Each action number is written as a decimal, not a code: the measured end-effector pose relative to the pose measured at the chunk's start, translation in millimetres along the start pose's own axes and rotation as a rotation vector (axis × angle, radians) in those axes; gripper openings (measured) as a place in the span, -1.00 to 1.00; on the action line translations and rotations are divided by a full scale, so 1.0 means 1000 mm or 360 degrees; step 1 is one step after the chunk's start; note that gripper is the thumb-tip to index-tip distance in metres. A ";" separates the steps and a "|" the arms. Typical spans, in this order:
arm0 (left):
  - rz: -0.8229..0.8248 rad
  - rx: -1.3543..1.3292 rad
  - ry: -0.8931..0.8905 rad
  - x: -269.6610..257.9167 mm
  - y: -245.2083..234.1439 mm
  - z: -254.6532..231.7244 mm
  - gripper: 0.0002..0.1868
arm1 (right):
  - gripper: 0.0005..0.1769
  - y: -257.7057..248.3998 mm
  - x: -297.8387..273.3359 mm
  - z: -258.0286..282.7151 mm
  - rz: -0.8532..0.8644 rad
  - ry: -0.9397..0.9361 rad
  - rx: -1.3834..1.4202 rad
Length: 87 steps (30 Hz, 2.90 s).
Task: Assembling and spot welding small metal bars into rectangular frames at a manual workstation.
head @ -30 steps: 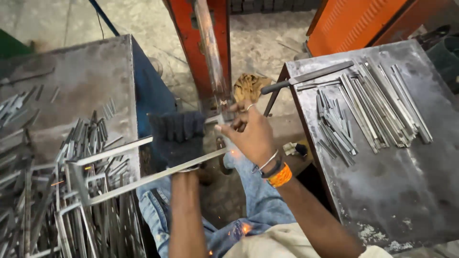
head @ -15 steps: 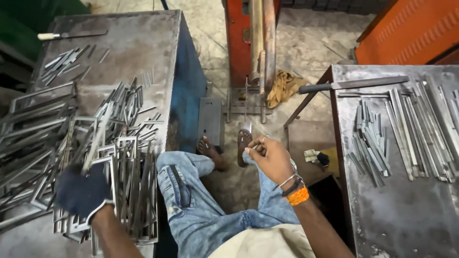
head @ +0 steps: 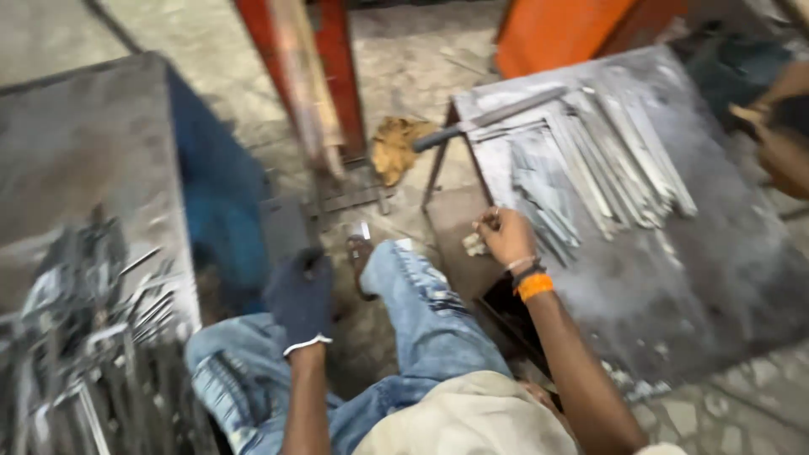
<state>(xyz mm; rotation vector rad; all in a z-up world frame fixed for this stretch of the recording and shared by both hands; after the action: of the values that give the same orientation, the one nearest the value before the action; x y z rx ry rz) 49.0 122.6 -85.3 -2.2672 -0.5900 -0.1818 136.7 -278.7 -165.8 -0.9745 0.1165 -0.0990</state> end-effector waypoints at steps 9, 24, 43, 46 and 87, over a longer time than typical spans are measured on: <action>0.0519 -0.0775 0.0142 -0.021 0.100 -0.138 -0.82 | -0.84 -0.058 0.075 -0.222 -0.0586 0.0408 -0.0483; 0.0721 -0.0669 0.0005 -0.032 0.117 -0.132 -0.77 | -0.87 -0.071 0.083 -0.263 -0.0748 0.0556 -0.0869; 0.0783 -0.1734 -0.0420 -0.036 0.112 -0.168 -0.57 | -0.86 -0.051 -0.044 -0.087 -0.0608 0.0122 0.0364; 0.0801 -0.1536 -0.0309 -0.030 0.096 -0.160 -0.62 | -0.89 -0.054 -0.003 -0.144 -0.0727 0.0225 -0.0107; 0.0878 -0.0627 0.0132 -0.008 0.072 -0.137 -0.66 | -0.90 -0.015 0.115 -0.164 -0.0343 -0.0295 -0.1230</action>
<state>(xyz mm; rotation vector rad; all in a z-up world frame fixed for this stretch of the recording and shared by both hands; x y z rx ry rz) 82.5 -21.6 -40.3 -2.6909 0.1434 -0.1214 226.8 -436.5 -250.9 -1.7614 -0.1352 -0.1661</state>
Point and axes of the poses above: each hand's wrist, its own x-axis towards the middle knuckle, its own y-axis out of the palm, z = x × y, the point moved 10 cm from there along x, towards the middle knuckle, and after that the axes turned 10 degrees about -x, right-handed, at the moved point
